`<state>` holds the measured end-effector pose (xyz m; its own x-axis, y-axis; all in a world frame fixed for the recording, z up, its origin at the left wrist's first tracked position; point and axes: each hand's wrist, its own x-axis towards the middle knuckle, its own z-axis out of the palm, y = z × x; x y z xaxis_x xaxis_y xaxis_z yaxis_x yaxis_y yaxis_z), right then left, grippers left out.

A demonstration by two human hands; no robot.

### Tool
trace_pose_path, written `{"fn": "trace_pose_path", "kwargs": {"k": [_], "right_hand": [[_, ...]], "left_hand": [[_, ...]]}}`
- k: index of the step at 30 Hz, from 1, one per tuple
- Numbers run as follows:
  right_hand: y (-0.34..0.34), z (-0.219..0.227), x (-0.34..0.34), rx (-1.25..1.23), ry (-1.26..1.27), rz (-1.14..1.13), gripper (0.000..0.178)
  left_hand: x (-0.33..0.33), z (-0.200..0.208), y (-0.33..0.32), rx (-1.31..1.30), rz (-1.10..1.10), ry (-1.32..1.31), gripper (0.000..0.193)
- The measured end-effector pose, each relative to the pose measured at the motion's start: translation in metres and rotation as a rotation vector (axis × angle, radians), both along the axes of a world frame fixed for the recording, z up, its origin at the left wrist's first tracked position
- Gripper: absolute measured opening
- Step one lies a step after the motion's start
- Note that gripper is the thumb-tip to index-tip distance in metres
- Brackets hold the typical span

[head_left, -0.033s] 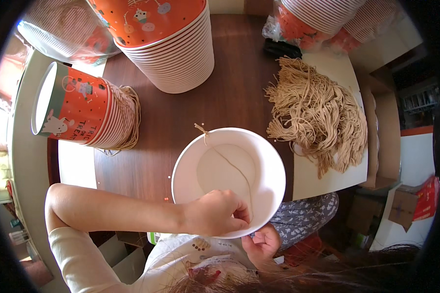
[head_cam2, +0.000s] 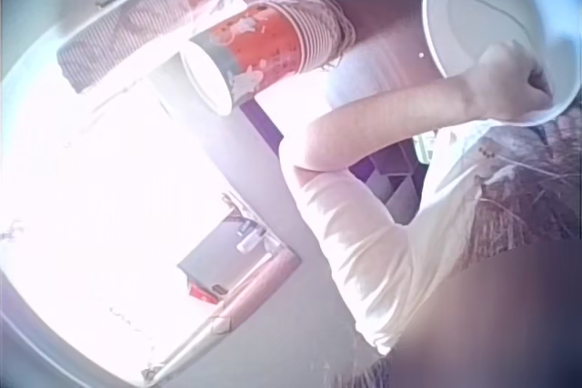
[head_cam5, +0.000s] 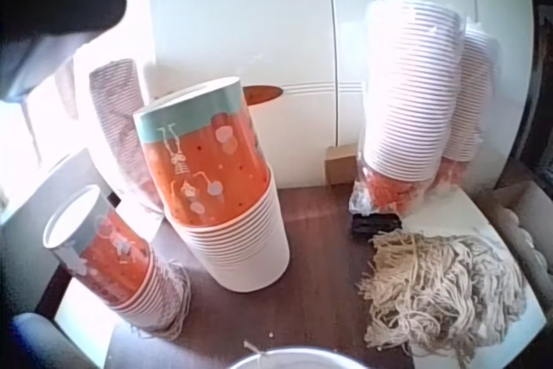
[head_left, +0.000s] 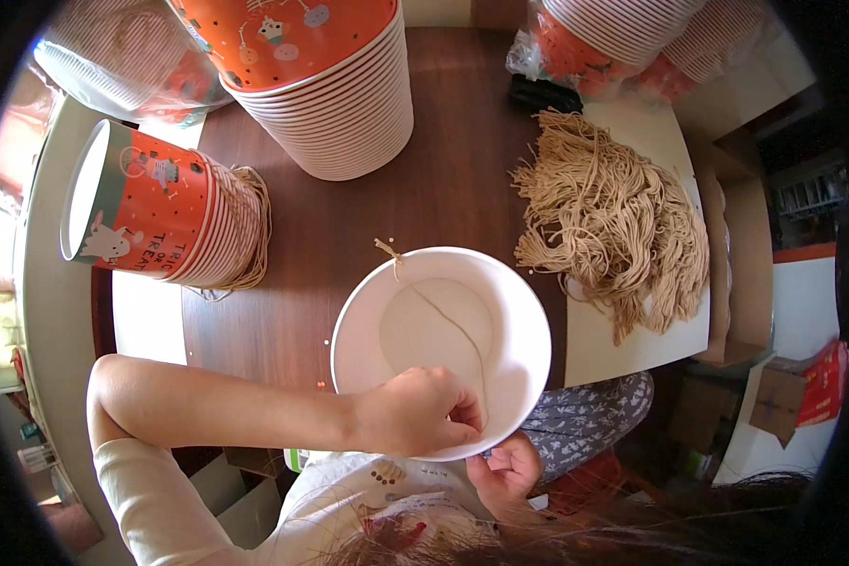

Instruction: Attaching strings to paper cups for packaging or assembly.

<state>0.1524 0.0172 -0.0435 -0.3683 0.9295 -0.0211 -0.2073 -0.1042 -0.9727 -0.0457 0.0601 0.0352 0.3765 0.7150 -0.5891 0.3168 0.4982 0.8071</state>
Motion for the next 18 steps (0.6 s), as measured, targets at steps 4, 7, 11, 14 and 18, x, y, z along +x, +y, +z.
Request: {"fn": "trace_pose_path", "kwargs": {"k": [4,7,11,14,18], "right_hand": [[0.001,0.004,-0.002,-0.026,-0.033,-0.017,0.026],[-0.001,0.002,-0.001,-0.020,-0.101,-0.001,0.024],[-0.003,0.002,-0.003,-0.035,-0.115,-0.014,0.020],[-0.003,0.003,-0.006,-0.039,-0.054,-0.066,0.018],[0.002,0.004,0.000,0.090,-0.076,0.018,0.014]], "left_hand": [[0.001,0.003,0.001,-0.054,-0.019,0.018,0.017],[0.000,0.004,0.000,-0.029,-0.030,0.039,0.018],[-0.001,0.004,0.000,-0.020,-0.037,0.047,0.020],[-0.002,0.014,-0.002,0.086,-0.147,0.220,0.026],[-0.011,0.020,-0.016,0.596,-0.445,0.422,0.037]]}}
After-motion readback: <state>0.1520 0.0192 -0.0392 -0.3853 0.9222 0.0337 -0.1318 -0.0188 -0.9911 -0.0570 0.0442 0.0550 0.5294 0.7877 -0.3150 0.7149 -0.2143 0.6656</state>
